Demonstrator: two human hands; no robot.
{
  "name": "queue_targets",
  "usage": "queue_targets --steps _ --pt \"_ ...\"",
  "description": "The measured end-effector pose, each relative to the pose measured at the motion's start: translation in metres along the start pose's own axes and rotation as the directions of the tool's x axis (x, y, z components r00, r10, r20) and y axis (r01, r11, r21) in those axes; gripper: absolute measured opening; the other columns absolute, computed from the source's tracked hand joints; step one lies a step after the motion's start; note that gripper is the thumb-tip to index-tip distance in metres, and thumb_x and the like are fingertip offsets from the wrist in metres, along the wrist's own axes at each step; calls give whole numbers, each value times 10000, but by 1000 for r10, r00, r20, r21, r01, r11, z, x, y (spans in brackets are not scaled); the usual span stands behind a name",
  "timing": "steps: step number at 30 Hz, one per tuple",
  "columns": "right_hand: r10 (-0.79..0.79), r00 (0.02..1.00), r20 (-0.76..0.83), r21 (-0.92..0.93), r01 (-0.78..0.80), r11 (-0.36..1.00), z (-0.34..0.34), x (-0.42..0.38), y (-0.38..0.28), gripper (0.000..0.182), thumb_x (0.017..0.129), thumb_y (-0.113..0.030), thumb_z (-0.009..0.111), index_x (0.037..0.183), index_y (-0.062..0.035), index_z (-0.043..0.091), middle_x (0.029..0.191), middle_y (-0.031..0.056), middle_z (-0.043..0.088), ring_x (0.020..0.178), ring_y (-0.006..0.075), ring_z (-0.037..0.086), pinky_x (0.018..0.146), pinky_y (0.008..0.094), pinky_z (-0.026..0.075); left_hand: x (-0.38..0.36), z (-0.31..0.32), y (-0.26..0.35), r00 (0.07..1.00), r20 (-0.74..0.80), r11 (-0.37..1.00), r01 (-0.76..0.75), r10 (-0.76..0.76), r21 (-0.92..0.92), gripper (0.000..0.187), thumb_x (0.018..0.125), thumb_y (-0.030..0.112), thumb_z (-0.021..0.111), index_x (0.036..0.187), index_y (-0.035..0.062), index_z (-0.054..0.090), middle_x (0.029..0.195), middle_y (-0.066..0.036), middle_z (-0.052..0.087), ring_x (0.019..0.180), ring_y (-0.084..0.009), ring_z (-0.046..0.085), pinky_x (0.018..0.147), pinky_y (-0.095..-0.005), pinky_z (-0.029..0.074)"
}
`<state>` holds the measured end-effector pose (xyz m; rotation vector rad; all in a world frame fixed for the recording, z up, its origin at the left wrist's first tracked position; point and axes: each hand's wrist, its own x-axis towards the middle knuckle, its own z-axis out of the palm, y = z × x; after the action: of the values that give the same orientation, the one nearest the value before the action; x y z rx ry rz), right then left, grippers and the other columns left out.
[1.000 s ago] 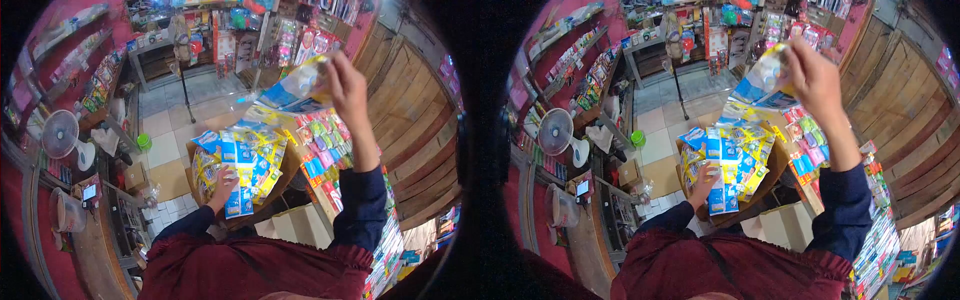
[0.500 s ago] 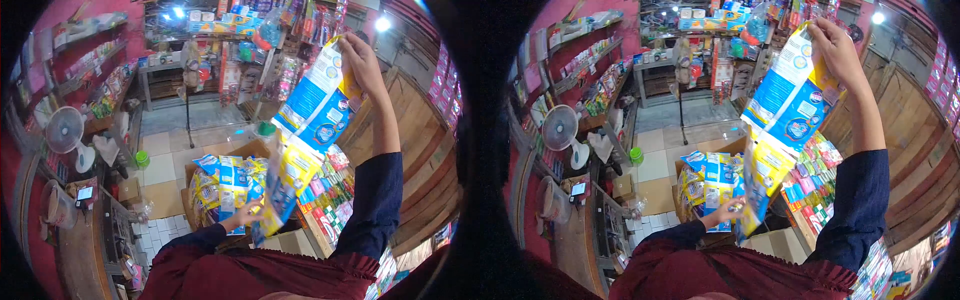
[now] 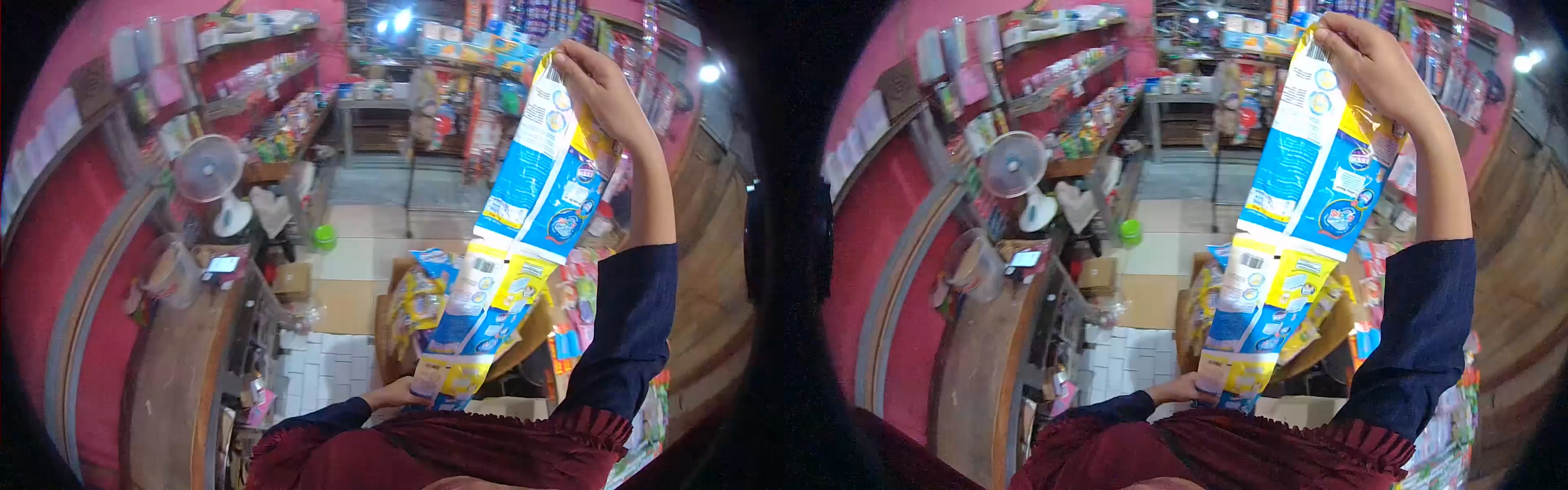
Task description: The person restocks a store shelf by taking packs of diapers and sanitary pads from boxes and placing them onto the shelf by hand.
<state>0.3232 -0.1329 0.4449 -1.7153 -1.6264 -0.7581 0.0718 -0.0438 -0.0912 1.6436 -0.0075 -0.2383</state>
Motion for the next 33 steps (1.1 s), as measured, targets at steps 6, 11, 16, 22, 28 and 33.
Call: queue_targets --steps 6,11,16,22,28,33 --pt "-53 996 -70 284 70 956 21 -3 0 277 914 -248 504 1006 9 552 851 97 606 775 139 547 699 271 430 -127 50 6 755 -609 963 112 -243 -245 411 733 243 751 1066 45 614 964 -23 649 864 -106 581 780 -281 461" --pt "-161 985 62 555 100 826 51 18 37 261 915 -248 492 955 5 545 771 63 553 727 116 494 672 274 413 -235 165 87 274 -915 923 328 -297 -201 348 716 247 766 972 34 663 873 -8 662 802 -78 577 743 -263 458" --pt "-218 966 137 767 36 641 80 33 45 264 910 -242 515 964 12 558 809 51 567 764 110 499 716 255 412 -234 299 202 9 -917 885 265 -400 -383 382 684 215 795 992 42 649 903 2 649 817 -78 553 767 -252 442" --pt "-336 925 178 883 0 469 206 56 43 258 923 -252 510 971 -9 583 837 -12 562 807 70 488 721 230 407 -201 384 182 -501 -792 926 -57 -350 -373 318 680 110 771 956 55 626 867 7 620 829 -88 559 752 -241 435" --pt "-525 819 232 973 -185 141 346 2 -23 217 929 -212 496 882 -7 549 732 -8 528 727 63 464 651 240 414 -169 416 227 -940 -309 986 -162 -145 30 621 815 37 622 1354 76 316 1113 -130 579 981 -210 582 866 -350 470" --pt "-559 791 251 960 -131 246 388 -28 -124 226 919 -217 481 873 -6 548 696 90 544 682 104 503 637 280 421 -219 407 158 -967 -149 965 226 205 -135 668 818 42 615 1381 29 255 1369 -166 360 1174 -240 455 971 -327 377"
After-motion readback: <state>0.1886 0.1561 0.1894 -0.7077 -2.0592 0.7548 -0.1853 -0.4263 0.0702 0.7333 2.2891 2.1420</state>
